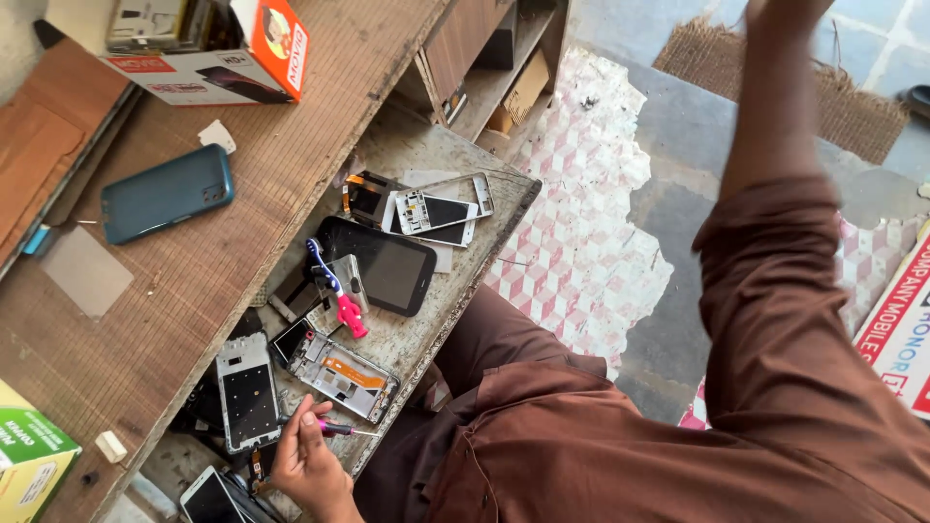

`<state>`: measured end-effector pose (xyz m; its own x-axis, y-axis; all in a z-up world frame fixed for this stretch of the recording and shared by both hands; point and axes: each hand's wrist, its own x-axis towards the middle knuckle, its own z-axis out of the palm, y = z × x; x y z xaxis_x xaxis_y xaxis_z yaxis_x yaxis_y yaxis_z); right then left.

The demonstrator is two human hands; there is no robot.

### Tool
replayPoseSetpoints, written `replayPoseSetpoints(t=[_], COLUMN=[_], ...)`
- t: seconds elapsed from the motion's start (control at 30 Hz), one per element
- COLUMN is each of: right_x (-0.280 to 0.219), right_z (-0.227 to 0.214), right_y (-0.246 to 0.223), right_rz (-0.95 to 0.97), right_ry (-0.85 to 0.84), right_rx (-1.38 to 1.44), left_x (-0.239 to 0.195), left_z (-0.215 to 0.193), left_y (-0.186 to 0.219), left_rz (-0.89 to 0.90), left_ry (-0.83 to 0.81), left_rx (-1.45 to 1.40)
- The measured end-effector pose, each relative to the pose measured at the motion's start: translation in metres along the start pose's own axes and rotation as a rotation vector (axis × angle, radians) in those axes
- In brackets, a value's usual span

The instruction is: The person uses a screwdriver to remove screws from a disassembled smartphone chassis on a workbench. They carefully pry and adjust internal components, including a ribbon cable, while handling the device with both hands.

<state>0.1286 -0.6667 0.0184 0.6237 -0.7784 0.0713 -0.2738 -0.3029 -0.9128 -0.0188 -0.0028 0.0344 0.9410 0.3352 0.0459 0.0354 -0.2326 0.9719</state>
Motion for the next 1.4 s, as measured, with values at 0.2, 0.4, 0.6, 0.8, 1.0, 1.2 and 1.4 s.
replayPoseSetpoints(t=[0.2,0.4,0.6,0.8,1.0,1.2,1.4], right_x=[0.010,-0.156,-0.326,-0.366,-0.379,-0.353,-0.361], right_z=[0.050,0.107,0.084,0.049,0.045,0.090,0.091], right_y=[-0.058,0.070,0.147,0.152,0.158,0.133,0.072], right_rz=[-0.224,0.174,0.531,0.624,0.517,0.357,0.259], right_ry=[-0.126,-0.652,-1.026,-1.182,-1.119,-0.889,-0.803], right_rx=[0.088,-0.282,-0.523,-0.645,-0.653,-0.356,0.276], left_x=[0.000,-0.001,0.001,0.004,-0.005,-0.019,-0.024], left_z=[0.001,-0.005,-0.001,-0.008,-0.011,-0.013,-0.021], left_y=[0.006,0.005,0.009,0.003,-0.008,-0.002,-0.008], left_rz=[0.061,0.034,0.027,0.038,0.177,0.539,0.479], left_ry=[0.113,0.089,0.105,0.050,0.016,-0.165,-0.093], left_rx=[-0.005,-0.082,-0.150,-0.286,-0.268,0.067,0.024])
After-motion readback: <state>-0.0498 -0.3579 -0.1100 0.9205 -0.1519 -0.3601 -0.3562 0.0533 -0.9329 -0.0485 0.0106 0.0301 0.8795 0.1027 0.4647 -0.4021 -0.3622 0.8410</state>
